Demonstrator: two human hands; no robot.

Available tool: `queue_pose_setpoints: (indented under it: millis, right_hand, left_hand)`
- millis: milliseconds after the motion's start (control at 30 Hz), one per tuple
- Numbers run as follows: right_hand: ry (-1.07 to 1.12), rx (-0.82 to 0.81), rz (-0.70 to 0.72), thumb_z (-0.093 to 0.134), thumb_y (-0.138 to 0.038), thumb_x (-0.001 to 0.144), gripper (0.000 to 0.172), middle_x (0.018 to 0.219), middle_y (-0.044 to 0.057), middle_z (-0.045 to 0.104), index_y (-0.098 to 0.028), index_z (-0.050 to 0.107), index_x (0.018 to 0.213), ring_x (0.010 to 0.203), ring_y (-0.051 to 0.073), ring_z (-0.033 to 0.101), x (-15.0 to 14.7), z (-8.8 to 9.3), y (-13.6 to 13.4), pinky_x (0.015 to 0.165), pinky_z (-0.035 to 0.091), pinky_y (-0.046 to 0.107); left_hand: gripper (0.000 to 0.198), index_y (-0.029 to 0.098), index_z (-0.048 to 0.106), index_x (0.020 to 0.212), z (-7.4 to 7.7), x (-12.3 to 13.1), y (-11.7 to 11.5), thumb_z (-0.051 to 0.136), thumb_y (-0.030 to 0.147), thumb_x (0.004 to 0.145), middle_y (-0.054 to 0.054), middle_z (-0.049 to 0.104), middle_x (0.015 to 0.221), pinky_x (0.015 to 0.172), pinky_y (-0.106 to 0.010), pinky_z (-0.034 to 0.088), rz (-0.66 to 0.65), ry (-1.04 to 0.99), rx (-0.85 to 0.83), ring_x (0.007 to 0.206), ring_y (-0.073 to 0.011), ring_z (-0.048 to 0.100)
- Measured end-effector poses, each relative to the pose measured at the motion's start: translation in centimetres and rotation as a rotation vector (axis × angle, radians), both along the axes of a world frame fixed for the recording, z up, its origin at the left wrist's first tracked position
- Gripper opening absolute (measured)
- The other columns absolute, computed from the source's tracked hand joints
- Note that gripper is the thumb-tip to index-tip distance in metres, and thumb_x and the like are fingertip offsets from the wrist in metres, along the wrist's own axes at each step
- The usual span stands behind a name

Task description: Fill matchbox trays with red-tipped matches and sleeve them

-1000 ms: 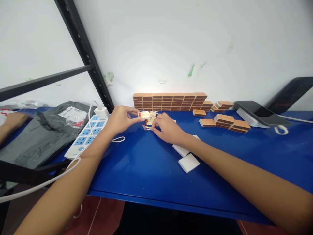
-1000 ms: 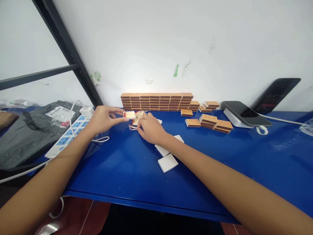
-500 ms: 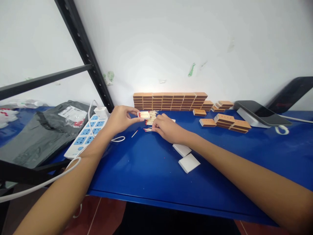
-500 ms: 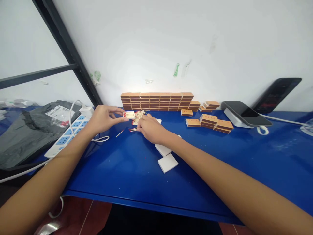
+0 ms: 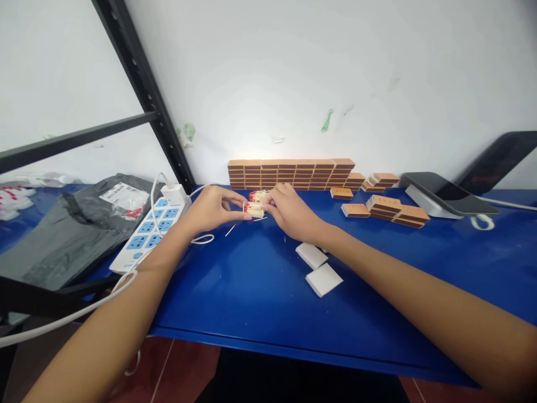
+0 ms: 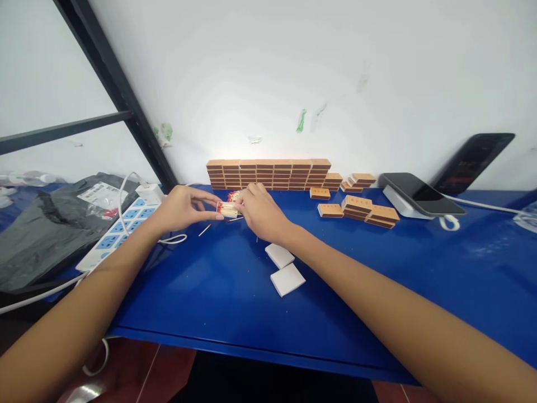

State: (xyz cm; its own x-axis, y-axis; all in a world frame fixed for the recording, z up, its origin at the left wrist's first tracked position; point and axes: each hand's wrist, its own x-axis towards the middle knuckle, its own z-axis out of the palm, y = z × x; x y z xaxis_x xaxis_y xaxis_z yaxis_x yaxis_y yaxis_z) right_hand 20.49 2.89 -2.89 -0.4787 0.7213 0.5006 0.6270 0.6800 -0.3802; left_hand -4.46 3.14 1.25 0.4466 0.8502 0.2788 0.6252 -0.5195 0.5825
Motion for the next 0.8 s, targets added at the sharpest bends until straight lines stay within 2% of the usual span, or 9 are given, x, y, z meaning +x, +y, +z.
queue_pose_setpoints:
  millis: [133, 367, 633, 800]
  right_hand:
    - [-0.042, 0.014, -0.01, 0.054, -0.022, 0.105, 0.012, 0.102, 0.011, 0.061, -0.021, 0.062, 0.096, 0.102, 0.029, 0.05, -0.12, -0.02, -0.18, 0.091, 0.043, 0.044]
    - [0.034, 0.022, -0.02, 0.056, -0.022, 0.103, 0.006, 0.106, 0.011, 0.064, -0.02, 0.062, 0.104, 0.105, 0.028, 0.053, -0.09, 0.22, -0.48, 0.092, 0.044, 0.042]
    - [0.063, -0.012, -0.069, 0.059, -0.025, 0.102, 0.007, 0.104, 0.011, 0.064, -0.021, 0.06, 0.097, 0.103, 0.027, 0.057, -0.02, 0.31, -0.5, 0.09, 0.045, 0.04]
    - [0.081, -0.055, -0.079, 0.059, -0.025, 0.102, 0.013, 0.099, 0.009, 0.064, -0.022, 0.058, 0.089, 0.097, 0.025, 0.059, -0.09, -0.01, -0.25, 0.088, 0.046, 0.039]
  left_hand:
    - [0.044, 0.016, 0.087, 0.101, 0.1, 0.46, -0.45, 0.097, 0.047, 0.071, -0.006, 0.082, 0.079, 0.056, -0.026, 0.052, -0.001, -0.041, -0.014, 0.06, -0.0174, 0.07]
    - [0.046, 0.017, 0.087, 0.104, 0.08, 0.34, -0.32, 0.096, 0.046, 0.071, -0.008, 0.084, 0.089, 0.059, -0.027, 0.055, -0.01, -0.068, -0.049, 0.065, -0.0182, 0.073]
    - [0.052, 0.016, 0.086, 0.106, 0.12, 0.22, -0.16, 0.094, 0.053, 0.07, -0.01, 0.085, 0.098, 0.06, -0.029, 0.056, 0.038, -0.07, -0.045, 0.07, -0.0216, 0.076]
    - [0.051, 0.016, 0.086, 0.106, 0.04, 0.24, -0.18, 0.095, 0.051, 0.07, -0.01, 0.085, 0.097, 0.059, -0.029, 0.057, 0.021, -0.082, -0.074, 0.07, -0.0224, 0.077]
